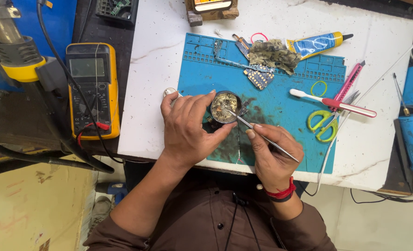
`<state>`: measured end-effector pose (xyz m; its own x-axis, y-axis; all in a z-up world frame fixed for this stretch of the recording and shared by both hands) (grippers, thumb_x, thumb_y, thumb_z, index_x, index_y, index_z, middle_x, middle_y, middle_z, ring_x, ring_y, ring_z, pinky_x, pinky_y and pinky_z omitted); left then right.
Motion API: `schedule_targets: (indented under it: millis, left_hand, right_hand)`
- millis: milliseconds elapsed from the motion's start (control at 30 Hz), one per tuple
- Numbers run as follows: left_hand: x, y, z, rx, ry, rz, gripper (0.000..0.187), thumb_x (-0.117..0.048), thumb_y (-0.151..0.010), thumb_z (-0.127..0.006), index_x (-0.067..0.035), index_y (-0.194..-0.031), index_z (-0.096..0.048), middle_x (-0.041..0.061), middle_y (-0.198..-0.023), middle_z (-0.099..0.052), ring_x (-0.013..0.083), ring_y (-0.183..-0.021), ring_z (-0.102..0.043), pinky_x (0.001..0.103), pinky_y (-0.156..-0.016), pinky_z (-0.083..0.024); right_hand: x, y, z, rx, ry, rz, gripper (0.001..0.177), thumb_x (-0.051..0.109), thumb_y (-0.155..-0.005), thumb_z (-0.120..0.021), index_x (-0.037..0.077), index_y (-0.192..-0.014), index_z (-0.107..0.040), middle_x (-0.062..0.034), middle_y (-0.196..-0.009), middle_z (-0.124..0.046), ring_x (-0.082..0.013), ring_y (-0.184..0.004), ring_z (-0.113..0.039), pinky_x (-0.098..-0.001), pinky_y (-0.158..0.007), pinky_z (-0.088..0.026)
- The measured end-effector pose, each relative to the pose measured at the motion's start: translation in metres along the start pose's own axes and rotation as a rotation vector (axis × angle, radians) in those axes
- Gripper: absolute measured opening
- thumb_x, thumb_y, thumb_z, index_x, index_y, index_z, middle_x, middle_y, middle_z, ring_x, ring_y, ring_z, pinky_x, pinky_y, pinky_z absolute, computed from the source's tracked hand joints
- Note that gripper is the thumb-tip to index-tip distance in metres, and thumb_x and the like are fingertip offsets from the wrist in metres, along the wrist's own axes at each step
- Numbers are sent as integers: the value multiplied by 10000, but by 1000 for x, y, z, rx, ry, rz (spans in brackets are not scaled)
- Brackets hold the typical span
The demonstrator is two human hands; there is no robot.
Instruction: The person cleans a small circuit board with a toothbrush, then uses a hot air gun and tweezers to heat and adjust components. They dip the tweezers into a small container and continue applying heat to the board while manipulating parts.
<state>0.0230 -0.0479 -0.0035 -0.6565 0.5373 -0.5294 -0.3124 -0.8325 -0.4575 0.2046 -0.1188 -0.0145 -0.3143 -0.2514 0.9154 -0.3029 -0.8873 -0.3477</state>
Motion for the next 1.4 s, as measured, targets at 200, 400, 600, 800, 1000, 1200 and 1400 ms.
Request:
schedule_targets:
  millis: [200, 400, 600, 800, 1000, 1200, 1400]
  left_hand:
    - [1, 1, -1, 4, -3, 5, 692, -419, -758, -920, -14, -1248, -646, 94, -1089, -716, 249, -1051, -644, 515, -1118, -315]
    - [1, 1, -1, 18, 1, -1, 702, -410, -741, -921, -9, -1248, -647, 98, -1087, -716, 251, -1051, -644, 514, -1118, -313]
    - [1, 1, -1, 23, 2, 2, 700, -412, -747, -921, -9, -1250, -647, 96, -1092, -716, 248, -1056, -643, 512, -1116, -315]
    - [2, 1, -1, 10, -7, -1, 715, -424, -759, -923, -7, -1266, -639, 101, -1103, -715, 251, -1061, -642, 514, -1124, -307]
    - [12, -8, 2, 18, -88, 86, 754, -481, -823, -841, 28, -1329, -610, 155, -1164, -690, 292, -1079, -626, 563, -1126, -273]
    - [38, -24, 3, 94, -262, 188, 846, -474, -865, -784, 85, -1450, -537, 195, -1288, -587, 338, -1214, -529, 636, -1145, -203]
    - [17, -9, 8, 33, -162, 127, 576, -403, -881, -787, -39, -1299, -628, 160, -1406, -537, 315, -1329, -489, 688, -1225, -89]
  right_hand:
    - [-1, 0, -2, 19, 22, -7, 209, -43, -898, -808, -8, -1094, -745, -121, -1015, -754, -131, -837, -655, -239, -727, -505]
    - [-2, -1, -4, 27, 52, -8, 201, -37, -891, -815, -5, -1079, -751, -121, -1006, -763, -138, -836, -666, -246, -728, -514]
    - [-3, 0, -4, 35, 74, 7, 202, -40, -887, -817, -4, -1075, -752, -123, -1008, -768, -143, -831, -661, -253, -730, -502]
    - [-6, 2, -1, 26, 17, -7, 203, -46, -903, -803, -5, -1093, -746, -123, -1018, -764, -134, -859, -675, -242, -748, -515]
    - [-14, 4, 13, -78, -88, -104, 190, -50, -929, -782, -22, -1112, -737, -109, -1047, -738, -115, -908, -672, -229, -797, -527]
    - [-22, 11, 24, -150, -77, -218, 199, -31, -946, -784, -40, -1138, -734, -73, -1008, -728, -91, -874, -644, -212, -783, -506]
    - [-21, 11, 30, -80, 68, -204, 175, -14, -942, -793, -29, -1110, -748, -85, -995, -735, -95, -858, -650, -219, -770, -507]
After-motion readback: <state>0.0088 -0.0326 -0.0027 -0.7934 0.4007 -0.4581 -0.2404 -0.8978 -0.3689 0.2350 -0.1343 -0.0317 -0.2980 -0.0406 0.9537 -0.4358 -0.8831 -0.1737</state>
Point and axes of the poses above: each hand's wrist, its own y-axis away from the middle knuckle, its own z-axis out of the back of the hand, x = y × z, the point moved 6 cm from there along -y, towards the middle knuckle
